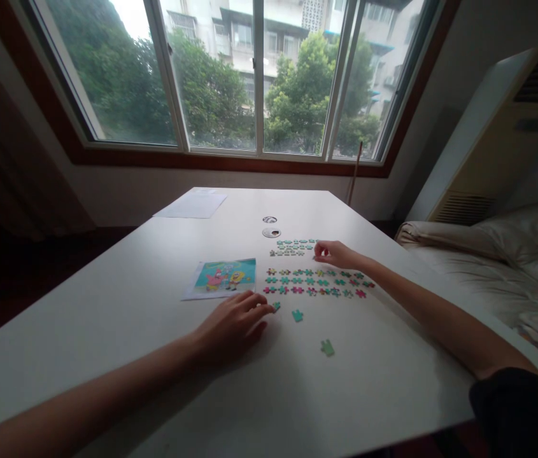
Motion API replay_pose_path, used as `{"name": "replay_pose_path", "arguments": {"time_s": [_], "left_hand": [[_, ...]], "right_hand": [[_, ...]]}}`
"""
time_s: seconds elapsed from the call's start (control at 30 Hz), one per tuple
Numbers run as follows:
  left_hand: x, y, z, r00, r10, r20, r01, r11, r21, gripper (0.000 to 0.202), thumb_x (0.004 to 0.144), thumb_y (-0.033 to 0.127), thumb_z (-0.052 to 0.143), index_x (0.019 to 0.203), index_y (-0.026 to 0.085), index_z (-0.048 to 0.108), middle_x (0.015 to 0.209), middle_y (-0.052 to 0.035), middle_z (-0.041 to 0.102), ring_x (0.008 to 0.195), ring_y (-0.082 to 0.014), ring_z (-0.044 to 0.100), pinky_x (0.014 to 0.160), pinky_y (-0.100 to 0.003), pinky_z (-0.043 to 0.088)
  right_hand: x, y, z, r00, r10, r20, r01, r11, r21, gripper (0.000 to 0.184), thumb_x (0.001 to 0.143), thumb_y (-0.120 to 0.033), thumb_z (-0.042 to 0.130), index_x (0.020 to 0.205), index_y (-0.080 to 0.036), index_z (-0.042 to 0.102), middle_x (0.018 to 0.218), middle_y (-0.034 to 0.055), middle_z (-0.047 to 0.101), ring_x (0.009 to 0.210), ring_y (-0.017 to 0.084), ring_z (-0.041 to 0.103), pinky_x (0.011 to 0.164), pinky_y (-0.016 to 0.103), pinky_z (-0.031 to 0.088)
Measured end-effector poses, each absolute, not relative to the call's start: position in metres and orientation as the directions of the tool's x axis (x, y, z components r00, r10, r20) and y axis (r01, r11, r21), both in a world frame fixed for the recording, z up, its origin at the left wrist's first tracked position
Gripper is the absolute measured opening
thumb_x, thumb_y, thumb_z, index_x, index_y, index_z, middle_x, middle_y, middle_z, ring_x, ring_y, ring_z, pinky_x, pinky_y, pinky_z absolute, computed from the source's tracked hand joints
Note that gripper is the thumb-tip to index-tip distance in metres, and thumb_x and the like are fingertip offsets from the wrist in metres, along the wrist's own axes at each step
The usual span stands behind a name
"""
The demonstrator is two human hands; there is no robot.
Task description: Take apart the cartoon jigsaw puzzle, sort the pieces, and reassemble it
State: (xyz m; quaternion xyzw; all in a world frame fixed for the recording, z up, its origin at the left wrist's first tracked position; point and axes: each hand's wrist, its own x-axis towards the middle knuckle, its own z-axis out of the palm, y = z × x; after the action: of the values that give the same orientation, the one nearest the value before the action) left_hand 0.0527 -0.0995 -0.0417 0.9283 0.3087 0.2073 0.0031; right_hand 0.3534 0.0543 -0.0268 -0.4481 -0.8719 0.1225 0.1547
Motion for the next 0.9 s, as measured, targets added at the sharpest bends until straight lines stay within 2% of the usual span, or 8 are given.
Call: {"name": "replay_pose_path", "arguments": {"time_s": [0.1, 0.2, 0.3, 0.37, 0.43, 0.5, 0.67, 0.9], "left_hand": [[0.047, -0.106, -0.04, 0.752, 0.55, 0.362, 0.552, -0.827, 0.11, 0.023, 0.082, 0.015, 0.044, 0.102, 0.018, 0.054, 0.096, -0.0081, 0.057, 0.087, -0.0192, 0.051, 0.074, -0.035, 0.046], [0.042, -0.114, -0.041, 0.766, 0.526, 0.369, 0.525, -0.843, 0.112, 0.02, 0.082, 0.013, 0.043, 0.097, 0.018, 0.055, 0.092, -0.0071, 0.058, 0.083, -0.0178, 0.052, 0.072, -0.033, 0.045], [0.043, -0.124, -0.043, 0.769, 0.505, 0.391, 0.502, -0.857, 0.118, 0.019, 0.081, 0.011, 0.042, 0.093, 0.018, 0.056, 0.088, -0.0058, 0.058, 0.077, -0.0163, 0.052, 0.068, -0.031, 0.045], [0.047, -0.13, -0.042, 0.783, 0.487, 0.387, 0.482, -0.868, 0.118, 0.019, 0.082, 0.01, 0.041, 0.091, 0.018, 0.056, 0.086, -0.0052, 0.059, 0.075, -0.0158, 0.052, 0.067, -0.03, 0.044], [0.053, -0.134, -0.04, 0.81, 0.468, 0.352, 0.459, -0.881, 0.114, 0.02, 0.082, 0.01, 0.04, 0.093, 0.018, 0.055, 0.086, -0.0053, 0.059, 0.076, -0.016, 0.052, 0.067, -0.03, 0.044], [0.06, -0.137, -0.038, 0.837, 0.454, 0.306, 0.443, -0.89, 0.11, 0.023, 0.082, 0.01, 0.04, 0.098, 0.018, 0.054, 0.09, -0.0061, 0.059, 0.08, -0.0169, 0.053, 0.071, -0.03, 0.044], [0.068, -0.136, -0.038, 0.871, 0.416, 0.261, 0.394, -0.909, 0.135, 0.026, 0.084, 0.014, 0.042, 0.108, 0.019, 0.051, 0.102, -0.0061, 0.059, 0.09, -0.0178, 0.053, 0.081, -0.032, 0.042], [0.057, -0.144, -0.041, 0.854, 0.434, 0.287, 0.434, -0.898, 0.067, 0.025, 0.085, 0.014, 0.041, 0.107, 0.017, 0.051, 0.101, -0.0074, 0.06, 0.087, -0.0196, 0.053, 0.076, -0.032, 0.044]], "right_hand": [[0.331, 0.018, -0.02, -0.632, 0.756, 0.168, 0.653, 0.637, -0.41, 0.015, 0.078, -0.03, 0.055, 0.082, -0.015, 0.058, 0.078, 0.0019, 0.062, 0.068, 0.01, 0.054, 0.063, 0.021, 0.042], [0.302, -0.031, -0.017, -0.805, 0.576, 0.142, 0.419, 0.721, -0.551, 0.018, 0.08, -0.031, 0.053, 0.087, -0.016, 0.06, 0.078, 0.0016, 0.063, 0.068, 0.009, 0.054, 0.063, 0.021, 0.043], [0.278, -0.071, -0.021, -0.897, 0.43, 0.104, 0.304, 0.77, -0.56, 0.015, 0.078, -0.03, 0.056, 0.084, -0.018, 0.063, 0.077, 0.0012, 0.064, 0.071, 0.01, 0.054, 0.068, 0.022, 0.043], [0.271, -0.085, -0.025, -0.915, 0.38, 0.134, 0.255, 0.803, -0.539, 0.013, 0.078, -0.028, 0.057, 0.084, -0.019, 0.065, 0.08, 0.0022, 0.063, 0.077, 0.011, 0.055, 0.076, 0.024, 0.042], [0.272, -0.089, -0.027, -0.904, 0.388, 0.177, 0.244, 0.81, -0.533, 0.015, 0.08, -0.028, 0.055, 0.088, -0.02, 0.065, 0.085, 0.0041, 0.062, 0.083, 0.013, 0.054, 0.081, 0.026, 0.04], [0.281, -0.088, -0.026, -0.879, 0.439, 0.186, 0.279, 0.79, -0.545, 0.017, 0.081, -0.029, 0.053, 0.092, -0.019, 0.063, 0.086, 0.0051, 0.061, 0.083, 0.013, 0.054, 0.079, 0.026, 0.041], [0.315, -0.091, -0.026, -0.825, 0.555, 0.102, 0.412, 0.716, -0.563, 0.013, 0.077, -0.029, 0.057, 0.085, -0.019, 0.061, 0.083, 0.0038, 0.058, 0.074, 0.012, 0.052, 0.069, 0.024, 0.042], [0.329, -0.105, -0.035, -0.772, 0.632, 0.071, 0.502, 0.675, -0.541, 0.009, 0.077, -0.029, 0.056, 0.078, -0.019, 0.056, 0.077, 0.0022, 0.053, 0.064, 0.01, 0.047, 0.058, 0.021, 0.039]]}}
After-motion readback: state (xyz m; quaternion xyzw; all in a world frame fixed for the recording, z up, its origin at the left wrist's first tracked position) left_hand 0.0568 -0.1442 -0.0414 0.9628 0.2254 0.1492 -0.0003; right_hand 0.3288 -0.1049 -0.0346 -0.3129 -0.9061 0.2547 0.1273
